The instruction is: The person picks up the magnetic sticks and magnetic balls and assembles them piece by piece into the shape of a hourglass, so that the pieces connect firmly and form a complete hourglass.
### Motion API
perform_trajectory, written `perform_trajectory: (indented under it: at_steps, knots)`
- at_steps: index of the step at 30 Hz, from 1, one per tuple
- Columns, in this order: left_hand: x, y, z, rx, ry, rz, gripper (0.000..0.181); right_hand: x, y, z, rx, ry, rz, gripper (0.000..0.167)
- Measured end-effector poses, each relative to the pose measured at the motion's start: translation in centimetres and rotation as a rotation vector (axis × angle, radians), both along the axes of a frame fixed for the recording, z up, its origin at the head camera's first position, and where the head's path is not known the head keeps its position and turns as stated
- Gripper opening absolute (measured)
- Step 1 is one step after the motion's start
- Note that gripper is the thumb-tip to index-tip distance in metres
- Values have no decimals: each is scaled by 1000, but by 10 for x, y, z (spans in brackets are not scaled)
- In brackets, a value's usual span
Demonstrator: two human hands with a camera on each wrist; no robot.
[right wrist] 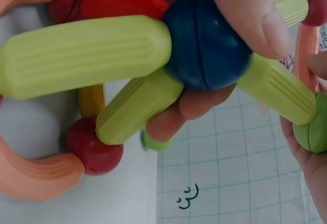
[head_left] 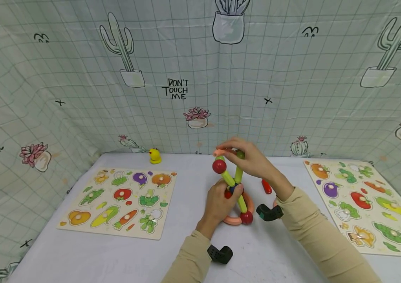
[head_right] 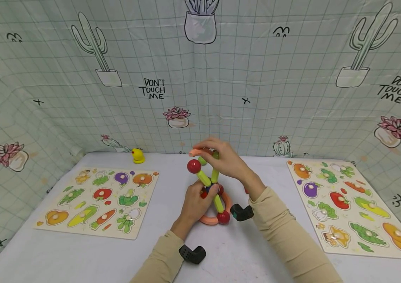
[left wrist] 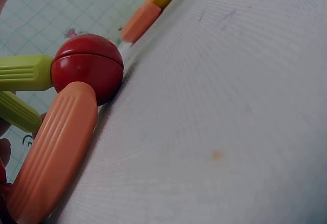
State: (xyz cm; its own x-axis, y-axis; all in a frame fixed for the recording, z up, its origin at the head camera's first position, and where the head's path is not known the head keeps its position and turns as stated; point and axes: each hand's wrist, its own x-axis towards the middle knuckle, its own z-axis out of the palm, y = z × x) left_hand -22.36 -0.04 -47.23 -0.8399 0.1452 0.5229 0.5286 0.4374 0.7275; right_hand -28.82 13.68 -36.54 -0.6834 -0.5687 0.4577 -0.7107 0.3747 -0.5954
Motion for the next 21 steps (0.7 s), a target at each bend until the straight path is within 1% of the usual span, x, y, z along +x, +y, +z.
perform_trajectory:
  at_steps: [6,7,9,13,14,17,21]
  knots:
    - [-1,0,-1,7,17,0,28,1,0,0,9,30,29,25]
    - [-1,1,-1,9,14,-1,28,5,-1,4,10,25,31,25]
    - [-1,1,-1,14,9,-1,29,5,0,3,1,8,51,20]
    - [0,1,0,18,8,0,30,4,3,3,-8,-37,90,16]
    - [-1,1,0,17,11,0,30,0,5,0,-14,-46,97,16]
    - [-1,1,0,13,20,-1,30,0,6,-1,-21,-80,78,15]
    - [-1,1,-1,7,18,4,30,0,8,-1,-30,-139,26,17]
